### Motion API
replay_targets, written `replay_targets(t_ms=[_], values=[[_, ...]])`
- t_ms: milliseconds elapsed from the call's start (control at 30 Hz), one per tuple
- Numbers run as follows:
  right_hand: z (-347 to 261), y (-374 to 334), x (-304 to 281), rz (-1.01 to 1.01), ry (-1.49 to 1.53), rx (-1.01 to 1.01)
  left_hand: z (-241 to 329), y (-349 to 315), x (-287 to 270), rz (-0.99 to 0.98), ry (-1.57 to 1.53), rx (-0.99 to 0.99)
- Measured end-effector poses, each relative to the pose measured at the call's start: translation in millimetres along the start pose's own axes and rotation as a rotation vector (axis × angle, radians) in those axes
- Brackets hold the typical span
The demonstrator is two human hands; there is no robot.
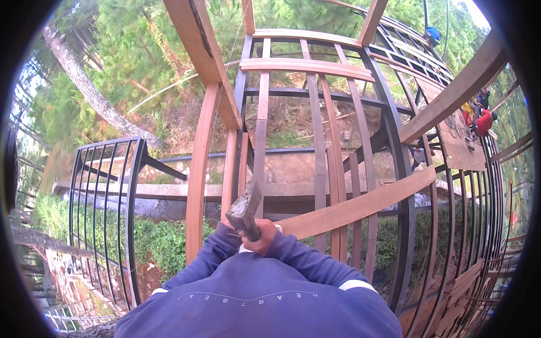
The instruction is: The person constructs a wooden structure by hammering nails into wooden beams and planks. They move around the elevated framework to secure different sections and use a ruler to measure and mark the wood before hammering.
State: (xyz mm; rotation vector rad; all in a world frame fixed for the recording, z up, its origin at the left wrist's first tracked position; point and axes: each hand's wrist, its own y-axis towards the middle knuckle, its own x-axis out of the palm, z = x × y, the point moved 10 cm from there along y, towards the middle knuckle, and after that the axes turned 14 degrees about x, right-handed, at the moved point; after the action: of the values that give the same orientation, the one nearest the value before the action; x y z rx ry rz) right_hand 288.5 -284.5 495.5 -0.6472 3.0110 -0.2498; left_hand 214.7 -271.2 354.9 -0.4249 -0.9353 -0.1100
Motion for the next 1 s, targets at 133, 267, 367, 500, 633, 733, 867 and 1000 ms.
replay_targets(t_ms=[133,267,367,500,633,733,867,1000], values=[[0.4,24.8,-22.6,0.029,0.054,-0.011,16.9,32.6,15.2,-0.012,0.126,0.046],[0.4,55.0,-48.9,0.092,0.105,-0.065,15.3,80.7,-3.1,0.198,-0.143,0.019],[-3.0,82.1,-71.1,0.148,0.049,-0.017,29.1,122.8,-20.1,0.128,0.034,0.017],[-6.2,114.8,-101.9,0.198,0.025,0.045,31.3,154.0,-23.7,0.053,0.166,-0.045],[8.2,163.1,-117.0,0.207,0.069,0.078,24.4,197.8,-23.8,-0.017,0.222,-0.158],[1.6,204.9,-113.1,0.121,0.100,0.044,51.8,240.4,-13.7,-0.333,0.773,0.206],[8.3,245.0,-124.9,0.132,0.079,0.002,51.1,285.5,6.1,-0.336,0.499,0.098],[4.6,261.9,-146.0,0.165,0.058,0.051,25.8,317.0,-6.3,-0.019,-0.141,-0.216]])
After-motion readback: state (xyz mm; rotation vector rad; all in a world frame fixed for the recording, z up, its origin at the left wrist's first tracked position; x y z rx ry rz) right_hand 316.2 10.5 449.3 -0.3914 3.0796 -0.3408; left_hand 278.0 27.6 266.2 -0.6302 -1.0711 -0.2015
